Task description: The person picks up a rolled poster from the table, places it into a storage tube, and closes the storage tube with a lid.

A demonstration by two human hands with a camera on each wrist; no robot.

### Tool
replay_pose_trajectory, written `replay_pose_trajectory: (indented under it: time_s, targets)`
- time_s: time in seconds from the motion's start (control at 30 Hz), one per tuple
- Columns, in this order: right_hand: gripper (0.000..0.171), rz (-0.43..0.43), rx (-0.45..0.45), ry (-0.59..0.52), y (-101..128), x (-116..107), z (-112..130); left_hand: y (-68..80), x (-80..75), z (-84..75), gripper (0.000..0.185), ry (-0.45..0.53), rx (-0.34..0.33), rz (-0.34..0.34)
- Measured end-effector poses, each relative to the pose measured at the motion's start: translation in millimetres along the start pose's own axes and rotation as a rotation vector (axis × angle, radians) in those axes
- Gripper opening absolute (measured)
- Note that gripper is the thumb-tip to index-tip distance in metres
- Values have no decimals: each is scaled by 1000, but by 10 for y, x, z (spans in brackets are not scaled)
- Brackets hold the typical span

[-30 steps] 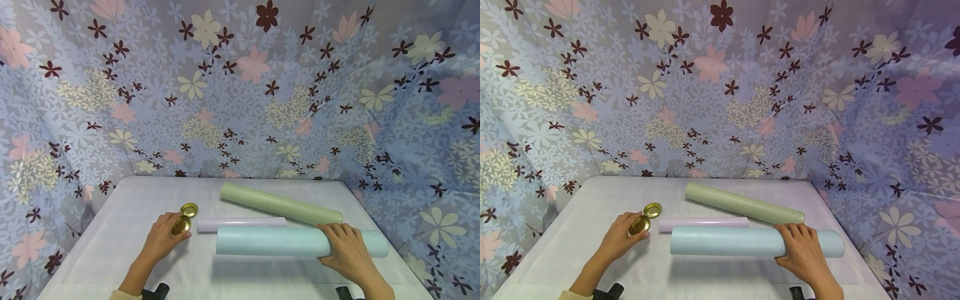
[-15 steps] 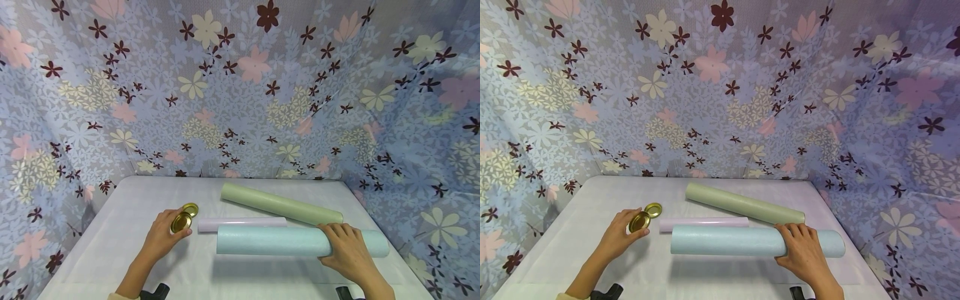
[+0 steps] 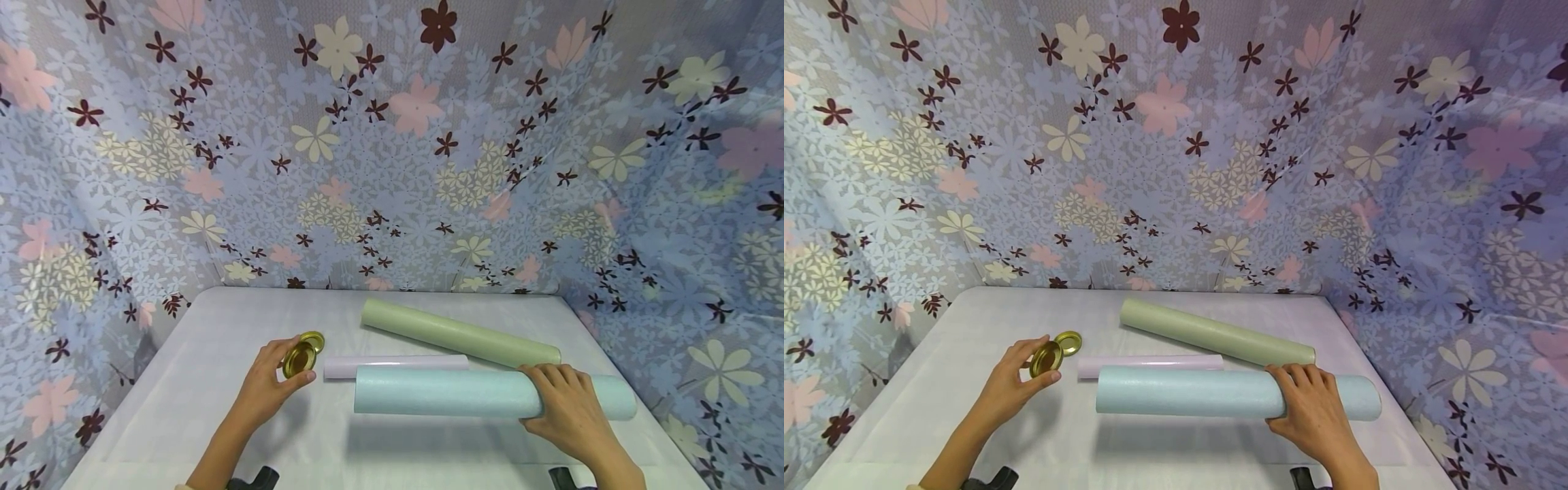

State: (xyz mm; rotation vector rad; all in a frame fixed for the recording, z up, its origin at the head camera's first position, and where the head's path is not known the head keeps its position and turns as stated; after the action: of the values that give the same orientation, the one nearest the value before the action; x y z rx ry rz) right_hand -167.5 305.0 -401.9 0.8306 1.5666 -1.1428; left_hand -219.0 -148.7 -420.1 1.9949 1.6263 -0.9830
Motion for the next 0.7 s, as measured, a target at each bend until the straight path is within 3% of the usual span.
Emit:
replay_pose_trajectory:
  time_s: [0.7]
  targets:
    - [82, -15, -2, 0, -15, -32, 3, 112, -5, -112, 68, 133, 69, -23]
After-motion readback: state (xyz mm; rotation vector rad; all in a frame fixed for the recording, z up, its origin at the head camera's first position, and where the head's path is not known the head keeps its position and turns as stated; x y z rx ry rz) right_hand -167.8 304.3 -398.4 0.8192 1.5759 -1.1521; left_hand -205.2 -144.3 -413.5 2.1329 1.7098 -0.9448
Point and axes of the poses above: each hand's wrist, its own y-axis away from the middle knuckle, its own x-axis out of the palm, z = x × y, the point moved 4 cm from there along -y, towards the middle knuckle, and after that the axes turned 14 degrees about z, right-handed, at the moved point
